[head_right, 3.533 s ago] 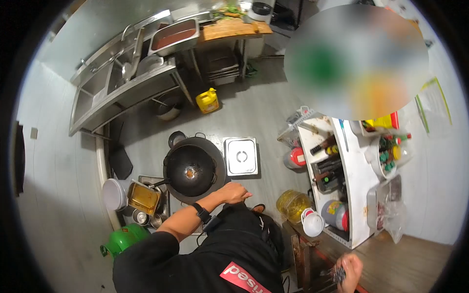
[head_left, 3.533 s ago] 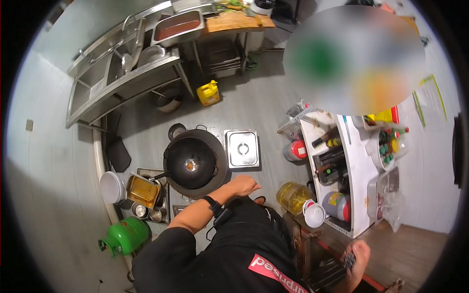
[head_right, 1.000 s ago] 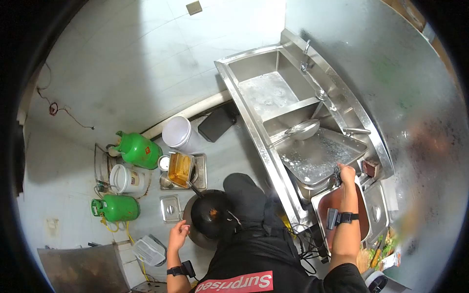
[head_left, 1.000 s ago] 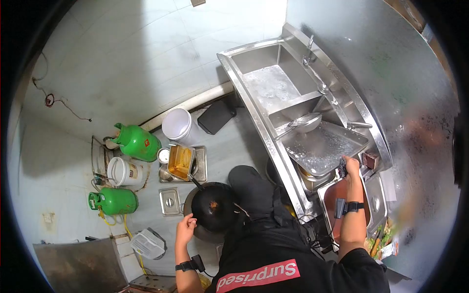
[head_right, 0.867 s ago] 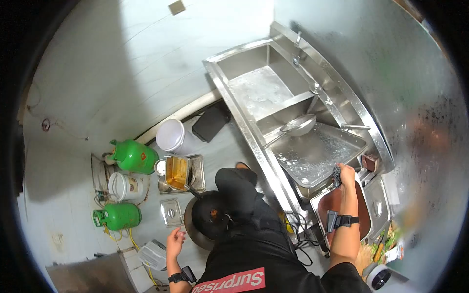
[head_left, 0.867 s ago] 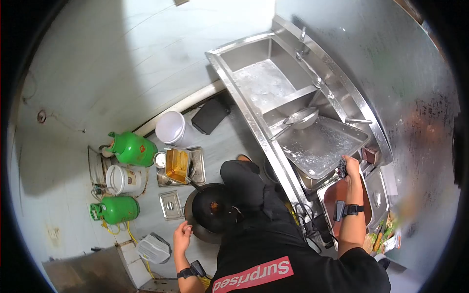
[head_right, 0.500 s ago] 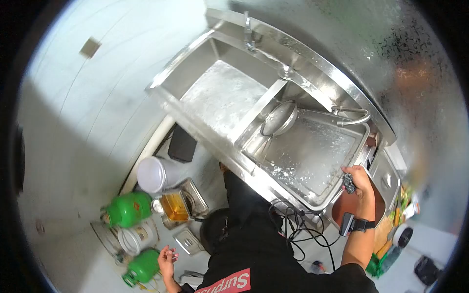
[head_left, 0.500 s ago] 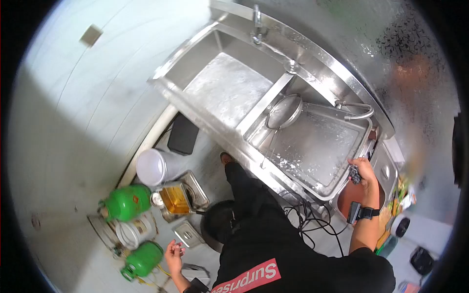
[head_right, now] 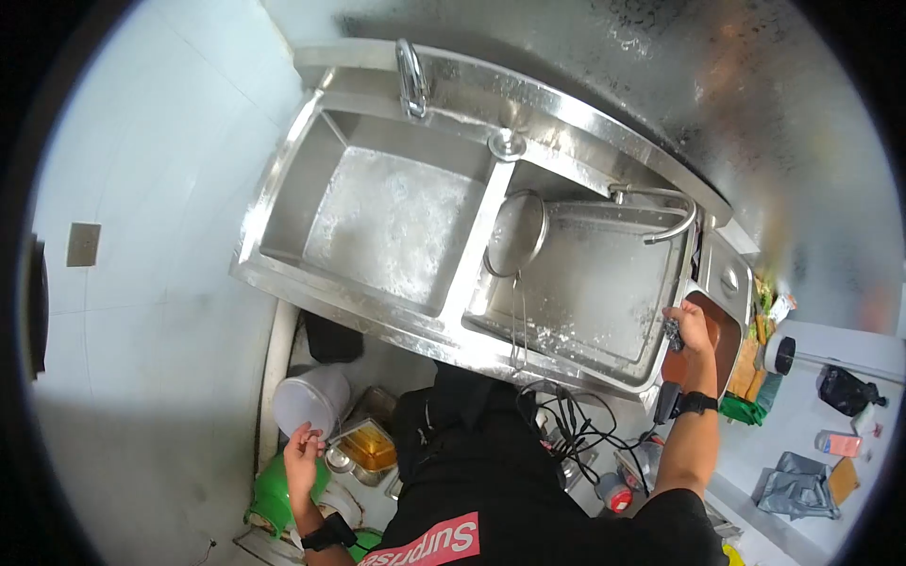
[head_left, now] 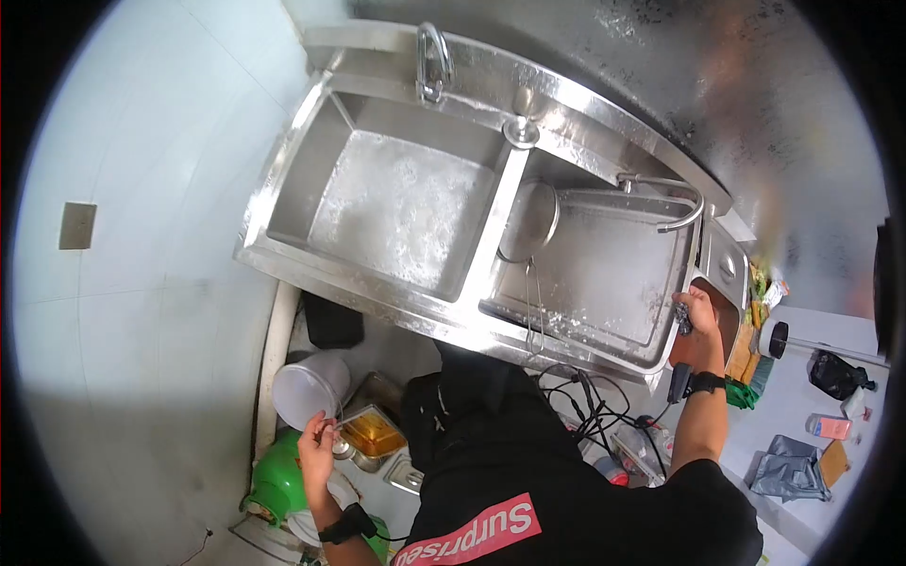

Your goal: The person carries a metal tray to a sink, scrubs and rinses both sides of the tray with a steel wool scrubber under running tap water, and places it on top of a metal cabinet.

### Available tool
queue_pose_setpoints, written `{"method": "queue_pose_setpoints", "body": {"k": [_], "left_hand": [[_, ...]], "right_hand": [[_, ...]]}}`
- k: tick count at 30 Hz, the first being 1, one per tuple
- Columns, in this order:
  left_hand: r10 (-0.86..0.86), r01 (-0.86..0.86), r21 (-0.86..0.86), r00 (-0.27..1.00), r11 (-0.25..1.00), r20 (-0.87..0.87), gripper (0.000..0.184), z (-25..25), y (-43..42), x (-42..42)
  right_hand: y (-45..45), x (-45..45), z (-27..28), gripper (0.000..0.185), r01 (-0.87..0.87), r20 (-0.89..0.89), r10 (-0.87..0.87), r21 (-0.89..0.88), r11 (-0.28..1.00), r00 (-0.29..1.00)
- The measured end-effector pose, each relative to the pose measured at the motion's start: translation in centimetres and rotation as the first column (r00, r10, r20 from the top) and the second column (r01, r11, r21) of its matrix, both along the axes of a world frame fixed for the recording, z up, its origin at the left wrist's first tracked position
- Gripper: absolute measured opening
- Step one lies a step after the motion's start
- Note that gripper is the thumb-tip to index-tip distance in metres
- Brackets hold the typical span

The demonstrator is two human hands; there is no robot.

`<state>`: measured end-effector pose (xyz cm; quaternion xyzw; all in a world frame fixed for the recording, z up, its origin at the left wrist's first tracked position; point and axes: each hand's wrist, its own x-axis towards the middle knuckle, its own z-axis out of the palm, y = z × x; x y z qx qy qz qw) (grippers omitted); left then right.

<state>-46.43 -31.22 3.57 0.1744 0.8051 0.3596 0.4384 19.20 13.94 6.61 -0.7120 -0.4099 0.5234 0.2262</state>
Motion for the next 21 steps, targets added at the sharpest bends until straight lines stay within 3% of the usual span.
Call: {"method": "queue_pose_setpoints", "body": {"k": [3,6,11,14,18,21], "left_hand": [[-0.064,0.064,-0.007,0.997,0.998,-0.047,0.037,0.8,1.6,-1.9],[-0.141,0.14,-0.013,0.986,0.99,-0.093,0.037,2.0,4.7,-4.4],[-0.312,0.317,0.007,0.936,0.948,-0.16,0.035,3.1,10.4,-7.1],[-0.372,0.382,0.054,0.918,0.923,-0.136,0.034,2.2,12.8,-9.5],[-0.488,0.497,0.051,0.863,0.866,-0.134,0.034,1.9,17.8,-11.0],[-0.578,0.594,0.1,0.802,0.798,-0.149,0.034,0.8,21.3,-12.7]], "right_hand": [[-0.8,-3.4,2.4,0.006,0.049,-0.104,-0.04,0.089,0.995,0.994],[-1.0,-4.4,3.3,0.004,0.01,-0.062,-0.002,0.129,0.992,0.998],[-1.8,-8.4,5.7,0.021,0.037,0.089,-0.063,0.275,0.961,0.994],[-2.7,-13.5,10.2,0.022,0.068,0.159,-0.109,0.247,0.967,0.981],[-3.4,-15.4,11.8,0.015,0.12,0.222,-0.183,0.268,0.956,0.958],[-3.7,-16.5,14.0,0.008,0.184,0.179,-0.228,0.233,0.955,0.957]]}}
